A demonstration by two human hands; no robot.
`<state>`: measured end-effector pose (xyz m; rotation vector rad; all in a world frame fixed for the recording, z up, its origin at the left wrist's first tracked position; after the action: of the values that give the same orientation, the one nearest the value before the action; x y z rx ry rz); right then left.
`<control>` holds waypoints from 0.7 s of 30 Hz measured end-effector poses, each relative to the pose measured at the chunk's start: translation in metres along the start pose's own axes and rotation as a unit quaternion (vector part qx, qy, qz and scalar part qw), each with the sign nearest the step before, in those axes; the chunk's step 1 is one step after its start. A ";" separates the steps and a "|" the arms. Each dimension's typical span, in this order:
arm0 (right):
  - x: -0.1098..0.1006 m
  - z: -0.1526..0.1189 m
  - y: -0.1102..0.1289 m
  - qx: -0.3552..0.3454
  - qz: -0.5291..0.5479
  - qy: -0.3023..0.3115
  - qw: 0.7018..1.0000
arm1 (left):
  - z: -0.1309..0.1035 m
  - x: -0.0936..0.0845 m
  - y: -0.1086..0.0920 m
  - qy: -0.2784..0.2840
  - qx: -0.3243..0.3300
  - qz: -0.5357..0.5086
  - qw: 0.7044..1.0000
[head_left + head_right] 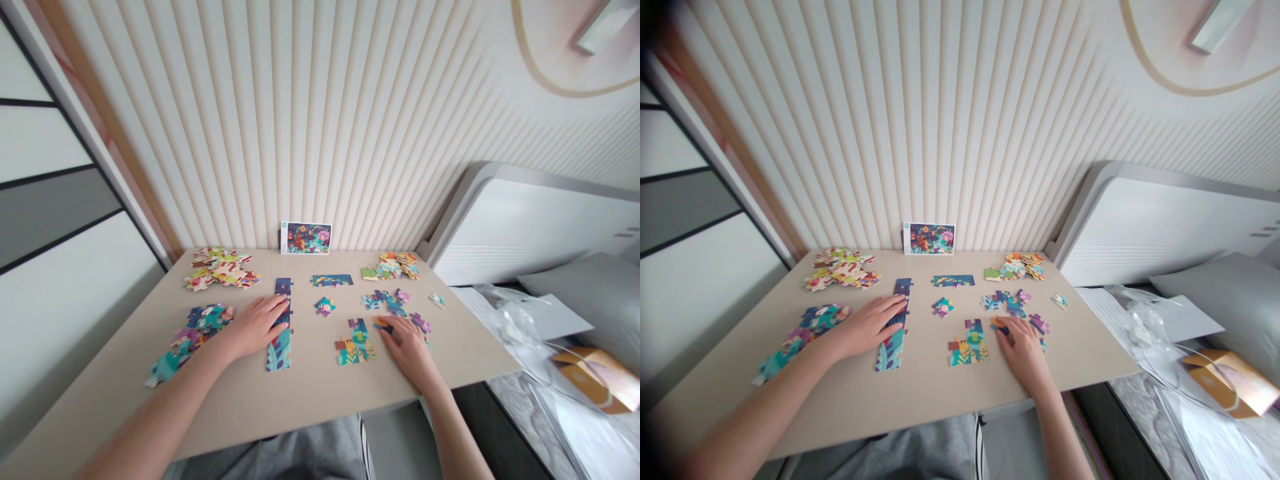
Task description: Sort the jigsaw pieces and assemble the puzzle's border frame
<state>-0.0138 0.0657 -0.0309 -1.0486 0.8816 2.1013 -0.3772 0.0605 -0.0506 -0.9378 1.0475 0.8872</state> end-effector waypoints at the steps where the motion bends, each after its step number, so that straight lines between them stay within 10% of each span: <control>1: 0.001 0.000 0.003 -0.016 0.015 0.003 1.000 | 0.000 0.001 0.001 -0.001 0.000 -0.001 1.000; 21: -0.003 -0.010 -0.037 0.099 0.022 -0.047 0.994 | 0.001 0.004 0.001 0.022 -0.008 0.025 0.999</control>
<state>0.0196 0.0790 -0.0436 -0.8289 1.0498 2.0317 -0.3767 0.0621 -0.0547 -0.9522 1.1060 0.9213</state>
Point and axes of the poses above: each hand's wrist, its own z-axis towards the middle knuckle, its own x-axis out of the palm, y = z × x, the point moved 10 cm from there along z, towards the middle knuckle, and after that the axes turned 8 degrees about -x, right-handed, at the moved point
